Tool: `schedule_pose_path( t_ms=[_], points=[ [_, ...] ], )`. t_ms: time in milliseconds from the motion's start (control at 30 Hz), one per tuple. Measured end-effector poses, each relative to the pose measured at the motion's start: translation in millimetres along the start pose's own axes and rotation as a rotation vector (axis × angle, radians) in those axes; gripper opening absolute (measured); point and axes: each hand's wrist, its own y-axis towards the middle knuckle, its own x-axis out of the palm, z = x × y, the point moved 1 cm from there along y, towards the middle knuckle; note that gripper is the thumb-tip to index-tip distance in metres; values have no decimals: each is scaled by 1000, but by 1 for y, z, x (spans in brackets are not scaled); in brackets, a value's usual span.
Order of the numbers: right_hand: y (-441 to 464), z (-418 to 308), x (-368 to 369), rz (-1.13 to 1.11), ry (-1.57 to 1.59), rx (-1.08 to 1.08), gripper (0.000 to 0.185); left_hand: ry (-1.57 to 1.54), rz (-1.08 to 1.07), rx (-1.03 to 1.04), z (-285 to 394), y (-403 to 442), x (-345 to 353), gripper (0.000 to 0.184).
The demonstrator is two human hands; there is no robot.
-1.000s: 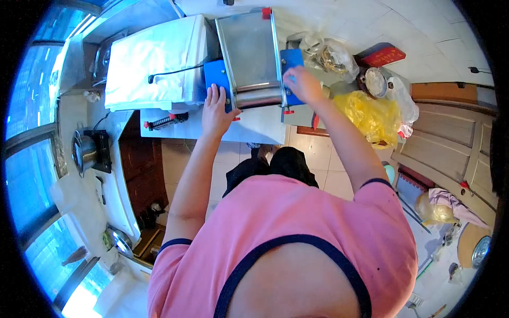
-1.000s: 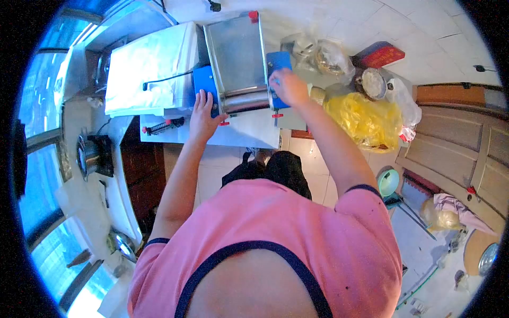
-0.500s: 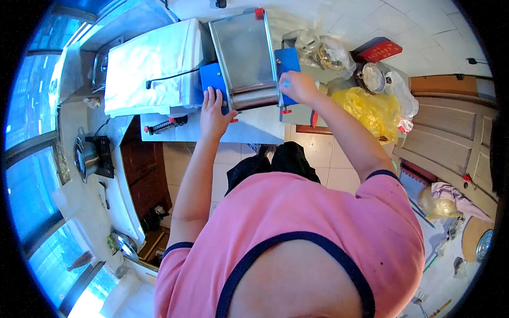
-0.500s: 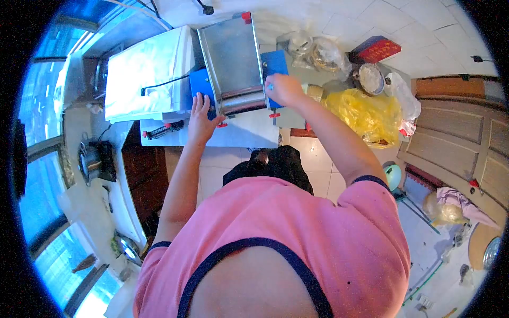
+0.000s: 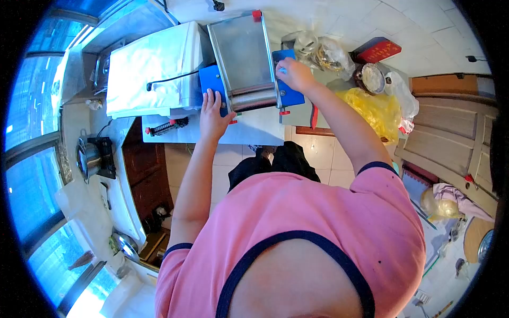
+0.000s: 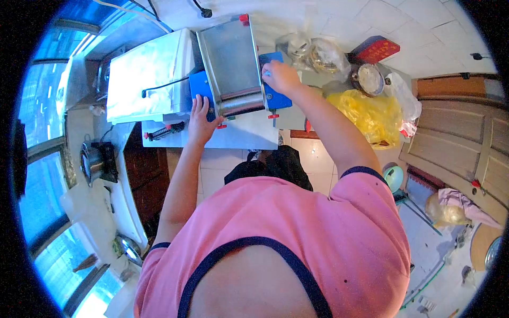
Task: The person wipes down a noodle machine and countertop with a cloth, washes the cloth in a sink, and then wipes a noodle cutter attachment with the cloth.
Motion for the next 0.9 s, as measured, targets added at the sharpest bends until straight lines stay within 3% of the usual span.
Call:
schedule_pose_path(
  t_ms=[33,100,233,300,500,600,633,700,900],
  points=[
    [-5,2,0,2,4,3,17,-4,0,-2,0,-1,0,86],
    [-18,2,-2,-270,-39,-115,17,-10,-2,3,1,0,-1,86],
    [-7,2,-9,-272,-21,-155,17,4,-7,-8,2,0,-1,86],
    [7,6,-9,-74,-5,-75,18,15,6,-10,4,-1,-1,86],
    [-10,7,-9,-299,-54,-182,18,11,-3,6,-1,-3,4,86],
    [11,32,-16,100,-54,-77,25,0,-20,1,0,-2,0,85],
    [14,40,-22,111,-53,-73,25,4,-18,12,2,3,0,85],
    [5,54,-25,148,312,223,29,-2,-28,-14,2,-2,-1,84],
    [-24,11,9,138,182,-23,26,0,-29,11,-2,-1,1,88]
  ],
)
